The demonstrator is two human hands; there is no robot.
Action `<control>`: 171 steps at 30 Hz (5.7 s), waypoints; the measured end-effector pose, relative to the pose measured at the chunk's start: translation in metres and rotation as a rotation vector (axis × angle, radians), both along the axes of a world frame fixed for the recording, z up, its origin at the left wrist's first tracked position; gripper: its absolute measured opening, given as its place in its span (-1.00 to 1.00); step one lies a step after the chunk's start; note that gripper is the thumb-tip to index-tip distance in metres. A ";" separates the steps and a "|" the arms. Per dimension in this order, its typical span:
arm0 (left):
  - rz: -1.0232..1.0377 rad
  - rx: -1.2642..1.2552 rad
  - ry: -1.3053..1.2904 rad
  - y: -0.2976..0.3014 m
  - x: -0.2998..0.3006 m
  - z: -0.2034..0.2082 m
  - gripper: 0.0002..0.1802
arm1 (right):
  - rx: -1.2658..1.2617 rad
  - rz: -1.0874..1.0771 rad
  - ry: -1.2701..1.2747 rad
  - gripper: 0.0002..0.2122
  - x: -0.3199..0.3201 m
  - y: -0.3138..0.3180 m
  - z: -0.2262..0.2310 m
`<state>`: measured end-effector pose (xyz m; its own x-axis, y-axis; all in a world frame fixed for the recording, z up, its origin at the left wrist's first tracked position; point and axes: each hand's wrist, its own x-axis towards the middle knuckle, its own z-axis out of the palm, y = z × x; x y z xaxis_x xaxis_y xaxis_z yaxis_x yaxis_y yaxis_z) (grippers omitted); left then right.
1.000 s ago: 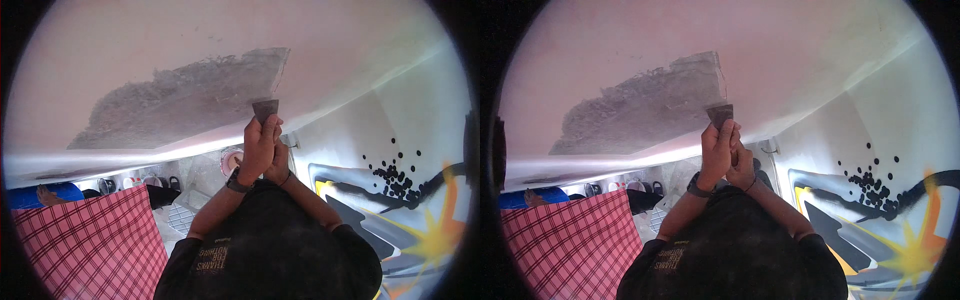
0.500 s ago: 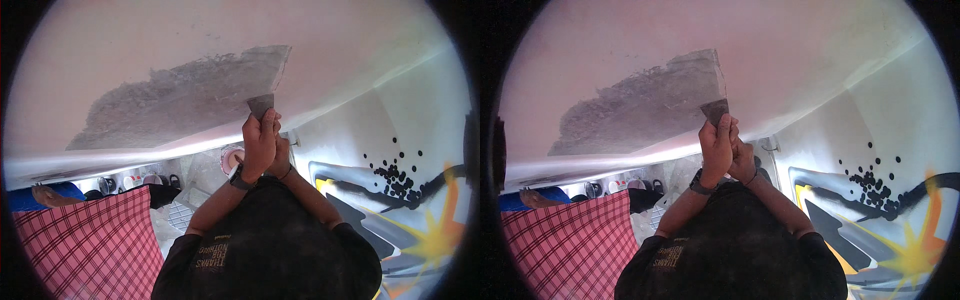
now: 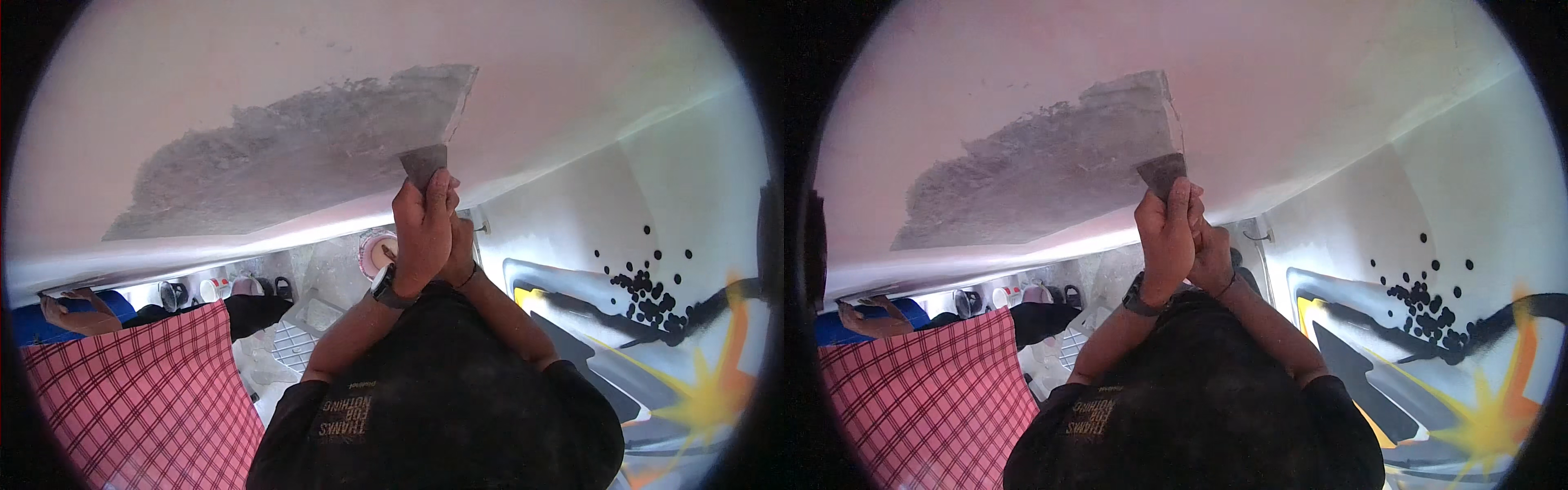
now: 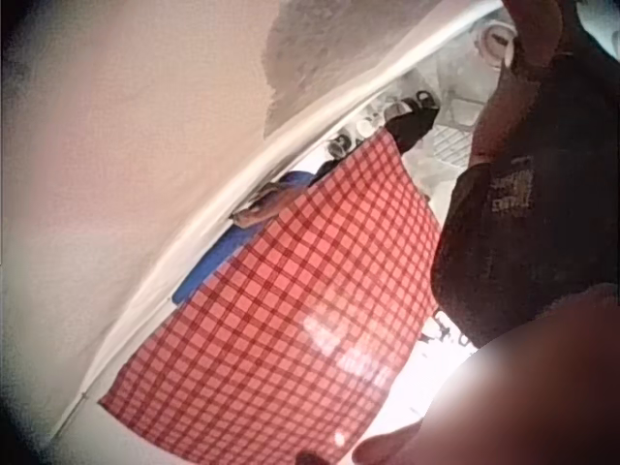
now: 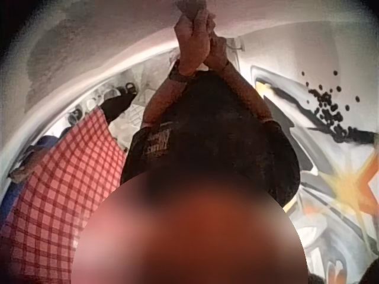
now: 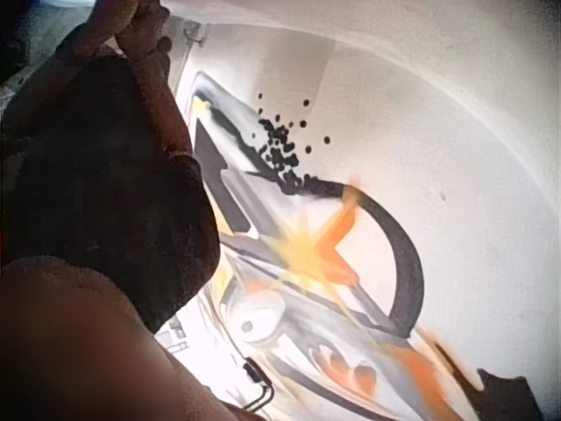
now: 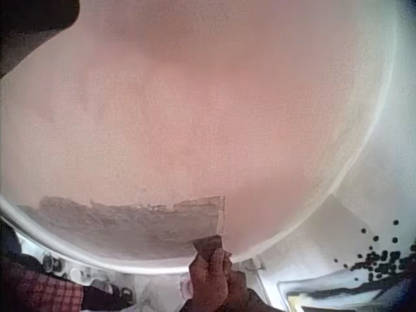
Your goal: Scraping a ceiling with a putty knife.
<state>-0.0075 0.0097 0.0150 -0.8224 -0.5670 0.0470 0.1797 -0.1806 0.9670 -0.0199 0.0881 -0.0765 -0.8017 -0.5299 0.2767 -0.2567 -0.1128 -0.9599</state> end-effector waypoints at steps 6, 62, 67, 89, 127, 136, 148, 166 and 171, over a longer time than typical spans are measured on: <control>0.003 0.025 0.006 0.010 -0.001 -0.009 -0.72 | 0.017 -0.062 0.107 -0.73 -0.001 0.007 0.003; -0.002 -0.016 -0.074 0.020 0.002 -0.007 -0.69 | -0.097 -0.047 -0.049 -0.76 0.010 0.014 -0.003; 0.029 0.026 -0.086 0.020 0.004 -0.006 -0.67 | -0.034 -0.016 -0.090 -0.71 0.014 0.018 0.001; -0.009 -0.025 -0.068 0.028 0.000 -0.002 -0.68 | 0.064 -0.074 0.159 -0.72 0.008 0.030 0.003; 0.064 -0.056 0.018 0.032 0.000 0.005 -0.69 | 0.243 -0.004 0.057 -0.65 0.013 0.034 0.012; 0.019 0.014 -0.057 0.028 0.008 0.016 -0.66 | 0.231 -0.084 0.210 -0.66 0.017 0.030 0.020; 0.017 -0.013 -0.056 0.023 0.011 0.016 -0.67 | 0.213 -0.031 0.111 -0.69 0.020 0.025 0.022; 0.033 0.023 -0.026 0.018 0.008 0.030 -0.71 | 0.151 -0.025 0.051 -0.65 0.020 0.024 0.031; 0.019 0.053 -0.049 0.019 0.013 0.024 -0.70 | 0.171 -0.031 0.060 -0.65 0.019 0.025 0.031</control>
